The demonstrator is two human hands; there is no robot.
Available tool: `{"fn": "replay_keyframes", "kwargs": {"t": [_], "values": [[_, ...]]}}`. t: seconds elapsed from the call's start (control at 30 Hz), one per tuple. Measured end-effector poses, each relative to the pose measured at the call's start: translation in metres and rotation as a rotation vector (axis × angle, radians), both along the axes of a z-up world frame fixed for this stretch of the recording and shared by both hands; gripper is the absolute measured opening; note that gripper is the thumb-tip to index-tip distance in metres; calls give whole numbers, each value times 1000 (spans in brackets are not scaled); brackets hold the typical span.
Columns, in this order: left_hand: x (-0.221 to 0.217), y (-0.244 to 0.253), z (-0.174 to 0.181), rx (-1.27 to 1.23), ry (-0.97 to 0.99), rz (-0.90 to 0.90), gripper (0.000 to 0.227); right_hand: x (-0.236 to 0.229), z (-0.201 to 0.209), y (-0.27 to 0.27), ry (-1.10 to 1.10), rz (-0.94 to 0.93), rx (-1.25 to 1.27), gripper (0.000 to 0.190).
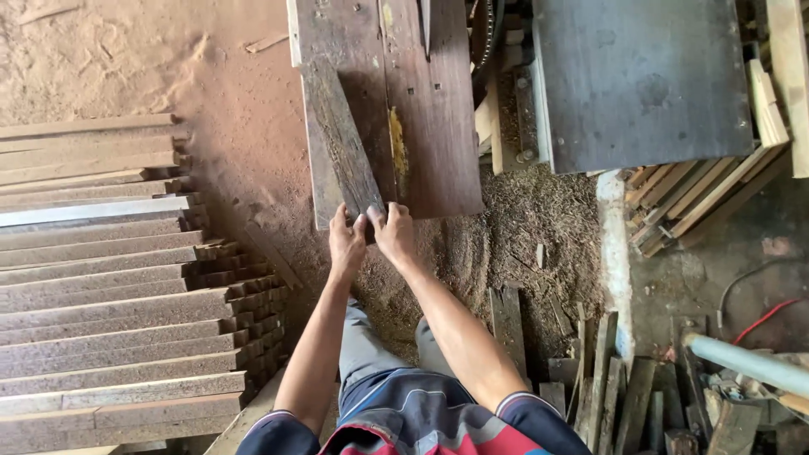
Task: Use a table-mounted circular saw to cut multiple pieces of wooden planks.
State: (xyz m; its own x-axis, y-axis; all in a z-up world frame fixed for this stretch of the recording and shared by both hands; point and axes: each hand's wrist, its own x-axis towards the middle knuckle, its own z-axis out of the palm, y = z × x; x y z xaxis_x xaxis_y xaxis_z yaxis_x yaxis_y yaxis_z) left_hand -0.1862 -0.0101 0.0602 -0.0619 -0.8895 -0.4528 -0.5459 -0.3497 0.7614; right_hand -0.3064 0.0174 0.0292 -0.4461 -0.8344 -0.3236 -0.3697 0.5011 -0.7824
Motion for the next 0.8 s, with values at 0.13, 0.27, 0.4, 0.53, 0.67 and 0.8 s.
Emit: {"fn": "replay_keyframes", "kwargs": {"t": [0.13, 0.27, 0.4, 0.53, 0.67, 0.8], "values": [[8, -5, -24, -75, 10, -28, 56, 0, -45, 12, 448, 106, -393, 84], [9, -4, -20, -66, 58, -32, 54, -11, -12, 12, 135, 98, -280, 75], [5, -7, -1, -25, 110, -6, 56, -18, -18, 11, 118, 76, -292, 60], [11, -2, -14, -64, 109, -22, 57, -19, 0, 12, -12, 2, 28, 58], [15, 3, -29, -166, 94, -45, 57, -32, -33, 23, -9, -222, -36, 68], [11, -1, -28, -196, 84, -48, 56, -43, -46, 37, 300, -130, -59, 71]]}}
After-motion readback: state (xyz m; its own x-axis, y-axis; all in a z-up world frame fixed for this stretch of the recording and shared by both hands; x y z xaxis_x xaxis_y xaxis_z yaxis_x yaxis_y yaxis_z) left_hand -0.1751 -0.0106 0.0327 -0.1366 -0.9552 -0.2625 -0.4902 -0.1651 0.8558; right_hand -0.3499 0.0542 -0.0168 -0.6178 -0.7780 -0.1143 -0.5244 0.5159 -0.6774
